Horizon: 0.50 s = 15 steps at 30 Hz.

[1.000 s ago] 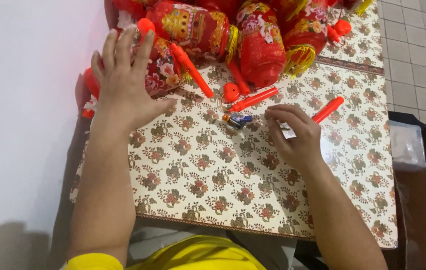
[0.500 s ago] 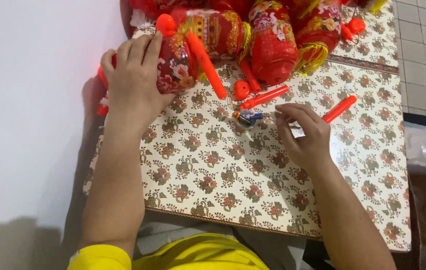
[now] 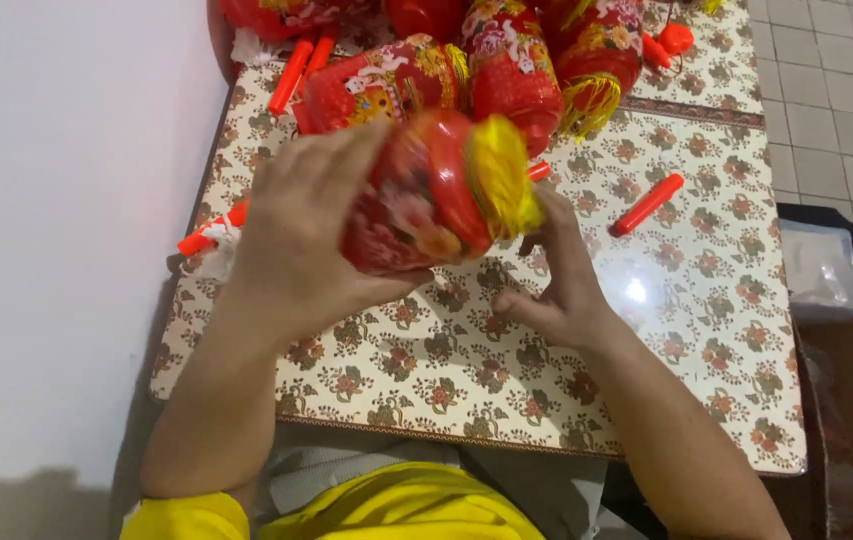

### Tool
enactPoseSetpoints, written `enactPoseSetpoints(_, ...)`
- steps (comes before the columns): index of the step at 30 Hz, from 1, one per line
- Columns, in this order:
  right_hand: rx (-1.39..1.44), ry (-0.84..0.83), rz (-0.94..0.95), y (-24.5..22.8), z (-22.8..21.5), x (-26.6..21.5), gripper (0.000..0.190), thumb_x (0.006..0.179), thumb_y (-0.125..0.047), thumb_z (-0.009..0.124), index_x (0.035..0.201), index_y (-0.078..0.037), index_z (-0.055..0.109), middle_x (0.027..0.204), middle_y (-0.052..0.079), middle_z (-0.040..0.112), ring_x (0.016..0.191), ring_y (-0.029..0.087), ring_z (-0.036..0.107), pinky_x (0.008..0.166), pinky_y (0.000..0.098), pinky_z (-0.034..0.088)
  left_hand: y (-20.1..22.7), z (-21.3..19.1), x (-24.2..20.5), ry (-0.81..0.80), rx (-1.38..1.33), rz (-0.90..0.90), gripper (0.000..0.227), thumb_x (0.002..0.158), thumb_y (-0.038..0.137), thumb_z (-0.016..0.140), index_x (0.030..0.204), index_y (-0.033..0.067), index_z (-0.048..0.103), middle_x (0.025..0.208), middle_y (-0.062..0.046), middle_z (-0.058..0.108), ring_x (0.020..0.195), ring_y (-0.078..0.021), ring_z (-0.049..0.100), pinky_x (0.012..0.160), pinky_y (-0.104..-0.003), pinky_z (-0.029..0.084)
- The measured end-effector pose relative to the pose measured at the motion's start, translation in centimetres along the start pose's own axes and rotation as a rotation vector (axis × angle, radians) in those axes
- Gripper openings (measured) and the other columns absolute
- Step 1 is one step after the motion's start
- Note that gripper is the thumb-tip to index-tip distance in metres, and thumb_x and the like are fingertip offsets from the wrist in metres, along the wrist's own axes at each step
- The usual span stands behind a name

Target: Assembling decorative lanterns by installing batteries and handles, then packing them into individual bags and a shipping box.

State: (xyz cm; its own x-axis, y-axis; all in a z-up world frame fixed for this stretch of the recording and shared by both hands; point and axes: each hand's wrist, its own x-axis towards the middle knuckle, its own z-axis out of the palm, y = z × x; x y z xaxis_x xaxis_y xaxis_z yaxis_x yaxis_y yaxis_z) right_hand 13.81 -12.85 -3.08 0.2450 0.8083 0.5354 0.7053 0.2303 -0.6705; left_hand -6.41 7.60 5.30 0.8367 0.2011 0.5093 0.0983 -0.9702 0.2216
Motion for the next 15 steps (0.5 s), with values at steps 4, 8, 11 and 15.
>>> enactPoseSetpoints(4,-0.004,-0.078,-0.051,-1.1,0.2,0.3,0.103,0.085,-0.057,0.074,0.163,-0.016,0.021,0.158,0.017,0.037,0.116,0.024,0.056,0.095,0.0346,0.055,2.4,-2.8,0.8,0.209,-0.826,-0.140,0.093,0.068,0.027,0.095,0.140,0.0009,0.043,0.133,-0.012,0.060,0.124,-0.0216,0.061,0.100,-0.032,0.057)
enactPoseSetpoints(8,0.088,-0.161,-0.083,-2.6,1.8,0.2,0.108,0.084,-0.056,0.074,0.162,-0.011,0.015,0.166,0.017,0.030,0.153,0.030,0.036,0.132,0.0510,0.038,2.6,-0.2,1.0,0.179,-1.418,-0.085,0.088,0.081,0.022,0.086,0.150,0.0091,0.033,0.150,-0.018,0.052,0.144,-0.0357,0.057,0.120,-0.051,0.062)
enactPoseSetpoints(11,0.364,-0.428,0.247,-2.8,2.1,-0.4,0.074,0.076,-0.044,0.081,0.134,-0.007,0.054,0.124,0.014,0.068,0.117,0.030,0.067,0.097,0.0405,0.064,3.3,1.5,1.3,0.179,-1.565,-0.181,0.094,0.077,0.058,0.086,0.141,0.0035,0.042,0.136,-0.019,0.061,0.135,-0.0389,0.061,0.118,-0.057,0.057)
enactPoseSetpoints(15,0.587,-0.530,0.283,-2.4,0.3,0.2,0.038,0.093,-0.018,0.067,0.128,-0.006,0.060,0.107,0.008,0.070,0.093,0.018,0.070,0.083,0.0316,0.065,2.1,2.8,-0.5,0.397,-1.752,-0.031,0.075,0.093,0.036,0.088,0.152,0.0131,0.049,0.148,-0.008,0.059,0.144,-0.0315,0.056,0.130,-0.054,0.052)
